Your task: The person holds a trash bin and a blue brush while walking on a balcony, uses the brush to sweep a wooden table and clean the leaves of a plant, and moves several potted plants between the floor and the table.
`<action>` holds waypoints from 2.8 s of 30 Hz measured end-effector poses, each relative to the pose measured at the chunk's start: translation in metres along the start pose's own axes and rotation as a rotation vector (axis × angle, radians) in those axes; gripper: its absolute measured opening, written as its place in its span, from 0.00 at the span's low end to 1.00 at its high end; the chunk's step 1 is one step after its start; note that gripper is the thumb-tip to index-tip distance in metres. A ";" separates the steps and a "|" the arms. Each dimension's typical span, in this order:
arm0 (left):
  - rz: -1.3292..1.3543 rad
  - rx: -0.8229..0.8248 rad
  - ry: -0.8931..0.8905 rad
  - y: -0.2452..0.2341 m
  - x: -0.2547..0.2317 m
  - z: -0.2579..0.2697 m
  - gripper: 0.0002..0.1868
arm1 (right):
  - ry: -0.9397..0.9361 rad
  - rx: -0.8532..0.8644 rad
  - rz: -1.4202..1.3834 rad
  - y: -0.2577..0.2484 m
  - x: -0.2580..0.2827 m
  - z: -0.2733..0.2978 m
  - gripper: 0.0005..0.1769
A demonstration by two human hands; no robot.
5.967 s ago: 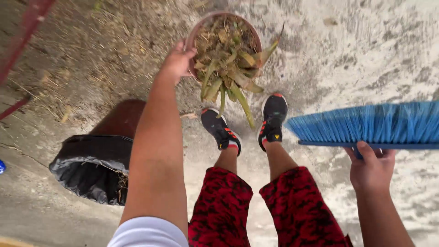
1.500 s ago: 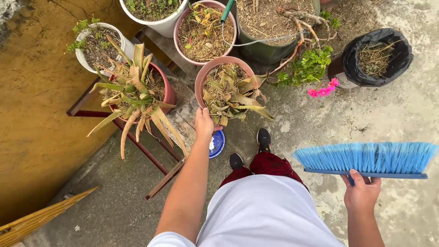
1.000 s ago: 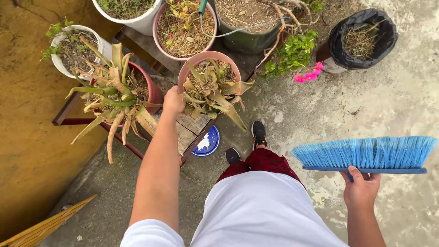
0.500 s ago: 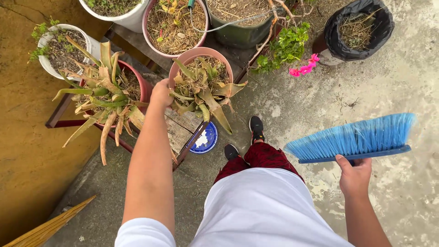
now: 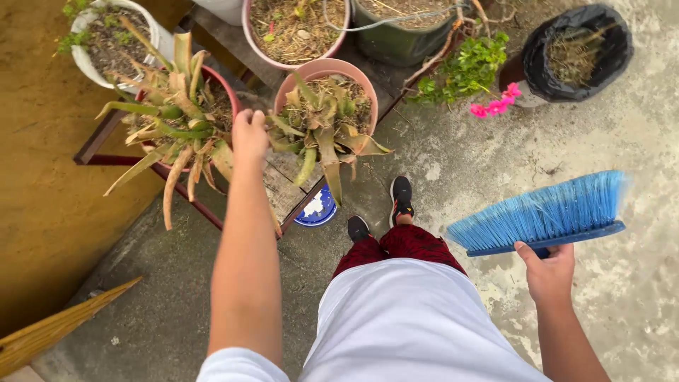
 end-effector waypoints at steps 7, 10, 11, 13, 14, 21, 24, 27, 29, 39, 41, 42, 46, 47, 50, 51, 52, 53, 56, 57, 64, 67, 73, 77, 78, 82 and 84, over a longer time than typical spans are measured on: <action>0.256 -0.081 -0.095 0.001 0.033 0.150 0.30 | -0.124 0.060 0.013 0.040 0.046 -0.017 0.33; 0.195 0.017 -0.061 0.023 0.051 0.191 0.30 | -0.192 0.115 0.077 0.058 0.066 -0.013 0.34; 0.157 0.094 -0.002 0.038 0.053 0.211 0.31 | -0.219 0.144 0.140 0.062 0.071 -0.008 0.33; 0.174 0.178 0.031 0.052 0.070 0.245 0.31 | -0.214 0.218 0.233 0.082 0.080 -0.004 0.33; 0.188 0.263 0.066 0.064 0.076 0.263 0.31 | -0.208 0.292 0.325 0.095 0.083 -0.003 0.32; 0.126 0.442 0.139 0.095 0.025 0.332 0.46 | -0.833 0.709 0.558 0.235 0.150 0.045 0.33; 0.301 0.348 0.200 0.109 0.026 0.325 0.49 | -0.915 0.904 0.567 0.278 0.135 0.060 0.35; 0.793 0.171 0.035 0.123 0.078 0.317 0.57 | -0.853 1.050 0.503 0.295 0.100 0.056 0.35; 0.512 0.046 0.164 0.128 0.100 0.318 0.45 | -0.800 1.147 0.370 0.298 0.081 0.046 0.39; 0.276 -0.186 -0.011 0.166 0.084 0.301 0.58 | -0.685 1.049 0.635 0.253 -0.055 -0.123 0.37; 0.297 -0.031 -0.145 0.197 0.114 0.275 0.44 | -0.395 1.299 0.710 0.248 -0.093 -0.147 0.48; 0.292 -0.028 -0.155 0.208 0.109 0.254 0.44 | -0.385 1.305 0.706 0.248 -0.084 -0.154 0.48; 0.542 -0.030 -0.195 0.250 0.086 0.189 0.38 | -0.737 1.329 0.529 0.260 -0.030 -0.176 0.56; 0.611 -0.026 -0.169 0.257 0.076 0.180 0.37 | -0.751 1.381 0.508 0.263 -0.029 -0.180 0.60; 0.726 -0.047 -0.114 0.266 0.066 0.170 0.30 | -0.544 1.551 0.312 0.265 -0.008 -0.178 0.59; 0.723 -0.042 -0.115 0.269 0.067 0.168 0.30 | -0.541 1.548 0.309 0.265 -0.020 -0.179 0.59; 0.760 -0.076 -0.101 0.267 0.068 0.166 0.25 | -0.308 1.438 0.364 0.265 -0.046 -0.196 0.55; 0.797 -0.108 -0.084 0.266 0.069 0.163 0.21 | -0.082 1.317 0.414 0.261 -0.072 -0.213 0.52; 0.817 -0.110 -0.108 0.267 0.069 0.163 0.15 | -0.133 1.266 0.200 0.280 -0.047 -0.202 0.34; 0.813 -0.103 -0.107 0.268 0.065 0.163 0.15 | -0.132 1.260 0.195 0.281 -0.011 -0.189 0.34; 0.780 0.000 -0.090 0.267 0.052 0.163 0.12 | -0.768 1.045 0.903 0.292 0.105 -0.144 0.28; 0.762 0.015 -0.092 0.270 0.057 0.162 0.11 | -0.779 1.080 0.903 0.308 0.093 -0.145 0.19; 0.749 -0.069 -0.114 0.264 0.056 0.167 0.10 | -1.063 0.938 0.841 0.316 0.093 -0.131 0.12; 0.838 -0.135 -0.157 0.272 0.046 0.174 0.10 | -1.306 0.625 0.708 0.288 0.104 -0.119 0.08; 0.839 -0.133 -0.154 0.271 0.045 0.173 0.10 | -1.307 0.621 0.709 0.288 0.103 -0.118 0.08; 0.855 -0.104 -0.205 0.270 0.053 0.170 0.09 | -1.079 0.730 0.706 0.295 0.090 -0.132 0.08; 0.813 -0.069 -0.214 0.263 0.053 0.164 0.09 | -0.913 0.840 0.710 0.302 0.096 -0.140 0.10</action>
Point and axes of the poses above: each hand's wrist, its own z-axis away from the middle knuckle, its own y-axis out of the palm, x = y × z, the point moved 10 cm from there along -z, towards the middle knuckle, and after that the axes turned 9 degrees about z, right-handed, at the moved point
